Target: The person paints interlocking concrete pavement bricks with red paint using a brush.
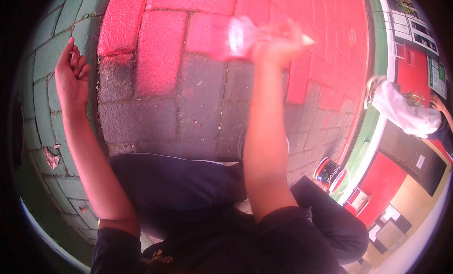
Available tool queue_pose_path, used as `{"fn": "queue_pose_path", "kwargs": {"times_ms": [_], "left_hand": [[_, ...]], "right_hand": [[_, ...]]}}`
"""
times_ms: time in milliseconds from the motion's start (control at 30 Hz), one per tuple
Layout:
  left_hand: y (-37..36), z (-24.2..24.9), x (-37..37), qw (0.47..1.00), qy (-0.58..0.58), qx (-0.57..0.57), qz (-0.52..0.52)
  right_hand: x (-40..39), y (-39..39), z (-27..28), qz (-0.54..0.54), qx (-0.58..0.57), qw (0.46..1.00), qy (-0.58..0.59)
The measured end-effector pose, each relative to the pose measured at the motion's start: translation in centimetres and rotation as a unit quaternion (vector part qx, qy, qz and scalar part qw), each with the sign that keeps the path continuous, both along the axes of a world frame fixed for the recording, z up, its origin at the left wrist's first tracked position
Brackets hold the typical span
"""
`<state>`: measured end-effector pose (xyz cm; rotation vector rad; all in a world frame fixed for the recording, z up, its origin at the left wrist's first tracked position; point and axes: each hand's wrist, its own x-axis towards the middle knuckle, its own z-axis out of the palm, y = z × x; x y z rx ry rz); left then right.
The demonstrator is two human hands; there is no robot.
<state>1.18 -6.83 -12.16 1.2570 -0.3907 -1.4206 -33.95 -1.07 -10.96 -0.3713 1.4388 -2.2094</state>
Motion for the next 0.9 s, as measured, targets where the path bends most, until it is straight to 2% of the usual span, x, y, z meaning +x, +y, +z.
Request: {"fn": "queue_pose_path", "kwargs": {"times_ms": [33, 100, 133, 200, 233, 267, 333, 367, 400, 433, 500, 533, 567, 633, 700, 733, 800, 833, 900], "left_hand": [[0.0, 0.4, -0.2, 1.0, 0.001, 0.009, 0.011], [0.0, 0.6, -0.2, 0.999, -0.003, 0.019, 0.026], [0.0, 0.5, -0.1, 1.0, -0.005, 0.004, 0.016], [0.2, 0.2, -0.1, 1.0, -0.009, -0.007, 0.004], [0.1, 0.2, -0.2, 1.0, -0.007, -0.007, 0.001], [0.0, 0.2, -0.3, 1.0, -0.004, -0.009, -0.002], [0.0, 0.1, -0.3, 1.0, -0.008, -0.003, 0.003], [-0.1, 0.1, -0.3, 1.0, -0.012, 0.001, 0.009], [-0.2, 0.2, -0.3, 1.0, -0.016, -0.001, 0.008], [-0.1, 0.3, -0.3, 1.0, -0.013, 0.001, 0.009], [0.1, 0.3, 0.1, 1.0, -0.011, 0.003, 0.019], [0.1, 0.2, 0.2, 1.0, -0.004, 0.004, 0.02], [0.0, 0.2, 0.1, 1.0, 0.005, 0.003, 0.02], [0.1, 0.3, 0.0, 1.0, 0.003, 0.002, 0.022], [0.0, 0.4, 0.2, 1.0, -0.002, 0.004, 0.022], [0.0, 0.2, 0.3, 1.0, -0.004, -0.003, 0.016], [0.1, 0.0, 0.1, 1.0, -0.002, -0.008, 0.006], [0.1, 0.1, 0.0, 1.0, -0.001, -0.006, 0.004], [-0.1, 0.4, -0.3, 1.0, 0.003, -0.005, -0.002]], "right_hand": [[-1.3, 0.1, 0.4, -0.059, 0.021, 0.998, -0.016], [-5.9, 1.3, -0.3, -0.061, 0.028, 0.968, 0.242], [-5.6, 1.4, -0.1, -0.06, 0.031, 0.969, 0.239], [-5.4, 1.7, 0.2, 0.018, -0.019, 0.957, 0.29], [-4.0, 1.1, 0.2, -0.046, 0.008, 0.822, 0.567], [-1.6, 0.1, -0.1, -0.105, 0.034, 0.606, 0.788], [2.5, -3.1, -1.9, -0.191, -0.105, 0.586, 0.78], [3.4, -3.1, -1.3, -0.194, -0.104, 0.587, 0.779], [4.2, -2.7, -0.5, 0.07, -0.152, 0.862, 0.479], [5.2, -2.3, 0.4, 0.321, -0.166, 0.93, 0.065], [5.4, -2.3, 1.2, 0.31, -0.176, 0.934, 0.035], [4.0, -2.1, 0.2, 0.252, -0.101, 0.941, 0.203], [2.3, -1.7, -0.7, 0.182, -0.024, 0.912, 0.365], [-2.3, -1.1, -1.4, 0.106, 0.006, 0.931, 0.349], [-3.6, 0.1, 1.2, 0.084, 0.039, 0.876, 0.473], [-3.7, 0.4, 1.4, 0.086, 0.04, 0.876, 0.473], [-4.1, 1.1, 1.6, 0.065, -0.011, 0.931, 0.36], [-3.9, 0.9, 1.2, 0.063, -0.009, 0.93, 0.363], [-2.0, 0.1, -0.5, 0.124, -0.059, 0.958, 0.25]]}}
